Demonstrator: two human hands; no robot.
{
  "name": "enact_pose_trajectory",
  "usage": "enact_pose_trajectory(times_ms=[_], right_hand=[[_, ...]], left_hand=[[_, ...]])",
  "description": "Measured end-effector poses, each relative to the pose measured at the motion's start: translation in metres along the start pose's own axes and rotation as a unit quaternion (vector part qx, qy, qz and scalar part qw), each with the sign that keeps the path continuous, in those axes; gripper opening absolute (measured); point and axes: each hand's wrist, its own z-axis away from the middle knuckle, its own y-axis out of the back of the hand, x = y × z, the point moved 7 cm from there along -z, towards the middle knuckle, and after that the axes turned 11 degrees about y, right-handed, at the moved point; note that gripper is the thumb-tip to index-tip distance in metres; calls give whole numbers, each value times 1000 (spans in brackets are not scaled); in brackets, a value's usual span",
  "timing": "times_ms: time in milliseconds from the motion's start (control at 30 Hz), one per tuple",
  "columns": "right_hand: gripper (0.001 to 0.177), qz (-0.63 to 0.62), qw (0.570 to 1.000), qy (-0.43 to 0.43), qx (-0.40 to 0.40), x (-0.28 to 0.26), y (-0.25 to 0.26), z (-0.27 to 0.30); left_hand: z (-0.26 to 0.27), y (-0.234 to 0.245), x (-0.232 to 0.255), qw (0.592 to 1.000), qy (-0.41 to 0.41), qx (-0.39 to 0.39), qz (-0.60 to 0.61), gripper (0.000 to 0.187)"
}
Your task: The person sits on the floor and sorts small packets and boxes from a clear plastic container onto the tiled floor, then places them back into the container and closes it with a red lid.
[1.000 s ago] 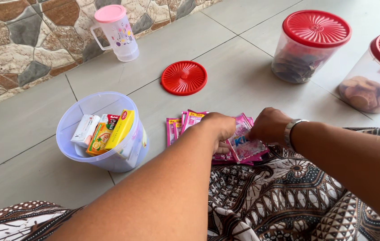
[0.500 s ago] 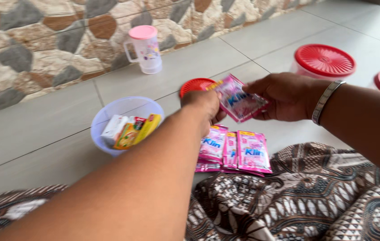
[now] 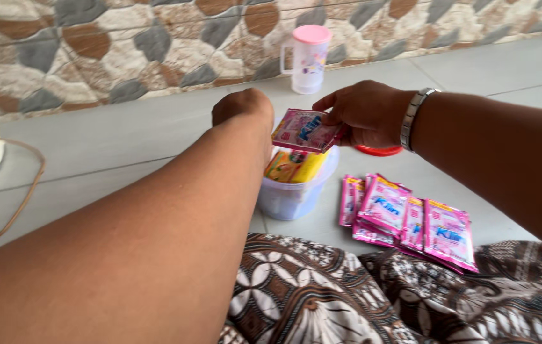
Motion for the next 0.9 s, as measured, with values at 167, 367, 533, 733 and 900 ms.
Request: enact_pose_trajectory(times_ms=[167,367,533,733,900], right_hand=[[28,392,909,132,48,-25,-11,0],[28,518,823,225,-67,-24,-42,33],[31,576,766,266,-102,-9,-55,35],[31,538,775,330,-42,0,-22,20],[27,350,921,129,110,38,94,33]], left_hand=[[-12,4,-3,998,5,17,-57,18],[-18,-19,-35,984,22,11,-175,20],[-14,-31,-37,965,11,12,-262,21],[0,-44,-17,927,-58,53,-367,22],[17,-111,6,940,-177,-9,-292,23]])
